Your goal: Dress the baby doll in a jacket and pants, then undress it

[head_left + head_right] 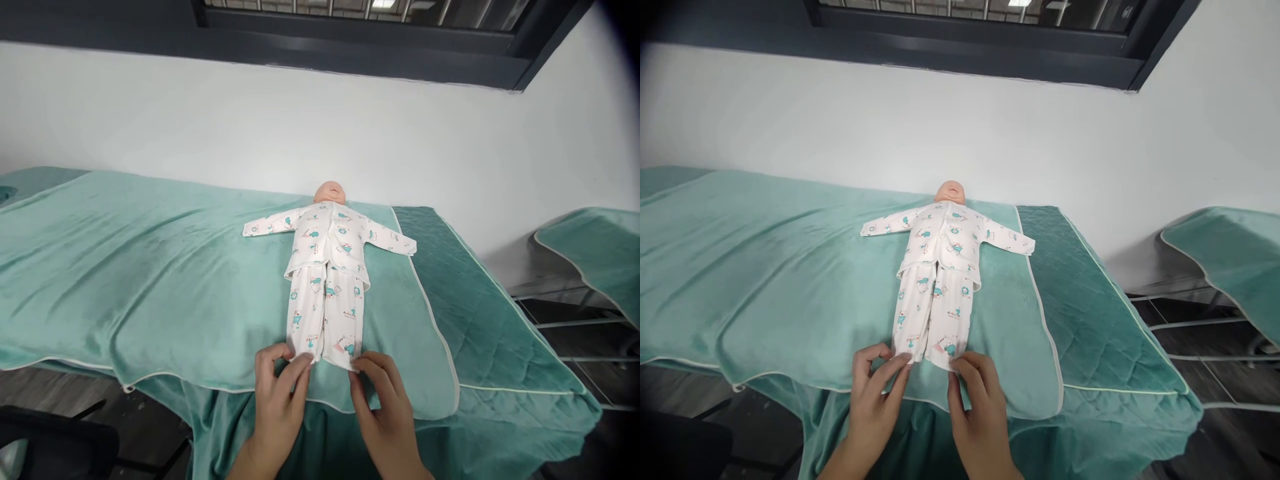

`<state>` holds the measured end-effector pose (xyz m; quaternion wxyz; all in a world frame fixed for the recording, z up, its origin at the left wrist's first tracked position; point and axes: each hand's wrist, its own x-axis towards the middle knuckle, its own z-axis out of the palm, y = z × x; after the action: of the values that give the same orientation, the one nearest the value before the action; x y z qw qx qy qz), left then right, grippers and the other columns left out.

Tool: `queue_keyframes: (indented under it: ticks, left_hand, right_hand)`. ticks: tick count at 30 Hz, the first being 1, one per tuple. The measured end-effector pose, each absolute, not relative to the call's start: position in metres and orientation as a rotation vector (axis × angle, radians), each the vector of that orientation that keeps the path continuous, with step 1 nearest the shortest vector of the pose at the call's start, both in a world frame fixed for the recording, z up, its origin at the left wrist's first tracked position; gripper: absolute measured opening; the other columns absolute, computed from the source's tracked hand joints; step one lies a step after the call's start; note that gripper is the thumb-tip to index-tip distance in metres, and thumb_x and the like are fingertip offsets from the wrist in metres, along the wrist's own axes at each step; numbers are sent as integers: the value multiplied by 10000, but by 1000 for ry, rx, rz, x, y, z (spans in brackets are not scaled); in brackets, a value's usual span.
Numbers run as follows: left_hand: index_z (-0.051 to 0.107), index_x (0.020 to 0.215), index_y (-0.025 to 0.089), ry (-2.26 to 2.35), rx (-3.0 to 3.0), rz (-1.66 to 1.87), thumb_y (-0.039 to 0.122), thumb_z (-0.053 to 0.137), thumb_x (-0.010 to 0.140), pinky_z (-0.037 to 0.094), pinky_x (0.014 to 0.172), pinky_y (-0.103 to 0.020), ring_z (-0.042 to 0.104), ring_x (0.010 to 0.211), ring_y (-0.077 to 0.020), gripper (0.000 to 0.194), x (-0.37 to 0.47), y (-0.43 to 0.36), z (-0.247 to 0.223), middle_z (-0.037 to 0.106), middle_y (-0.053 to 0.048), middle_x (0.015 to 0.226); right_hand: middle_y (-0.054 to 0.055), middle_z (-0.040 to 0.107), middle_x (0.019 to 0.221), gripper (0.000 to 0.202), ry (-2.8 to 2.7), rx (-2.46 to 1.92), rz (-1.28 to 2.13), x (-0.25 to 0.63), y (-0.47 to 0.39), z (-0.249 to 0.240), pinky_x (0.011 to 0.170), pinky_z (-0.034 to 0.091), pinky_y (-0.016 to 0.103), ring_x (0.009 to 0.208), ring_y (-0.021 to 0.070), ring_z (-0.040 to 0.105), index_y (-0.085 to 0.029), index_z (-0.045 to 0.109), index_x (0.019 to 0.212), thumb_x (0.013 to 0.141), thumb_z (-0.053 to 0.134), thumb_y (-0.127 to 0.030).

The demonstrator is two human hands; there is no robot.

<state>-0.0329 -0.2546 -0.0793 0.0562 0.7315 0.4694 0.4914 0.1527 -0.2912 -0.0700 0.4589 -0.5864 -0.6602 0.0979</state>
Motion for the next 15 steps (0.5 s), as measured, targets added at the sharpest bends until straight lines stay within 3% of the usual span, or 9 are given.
queue_keyframes:
  ticks: [4,8,15]
  left_hand:
    - [626,1194,257,1491,2275,1434,102,612,891,518,859,-357,554,1006,-193,340,-30,-251,-78,506,-68,1081]
    - [577,1253,227,1591,2204,1382,169,641,890,547,837,-365,567,977,-195,373,-28,-248,-80,493,-83,1104]
    - [595,1246,237,1553,2311,1391,66,579,892,546,863,-353,563,1010,-193,393,-28,-250,-80,491,-83,1103]
  right_hand:
    - [105,527,1189,347,-1659,-1454,185,149,-289,-67,866,592,387,1089,227,605,-289,589,1271,942,562,-183]
    - [99,498,1193,399,-1676,-1427,245,147,-284,-65,843,597,343,1084,204,594,-315,577,1309,950,533,-145]
    - [92,506,1177,469,-1720,-1365,253,149,-282,-65,820,571,313,1077,193,584,-330,553,1362,953,517,-102]
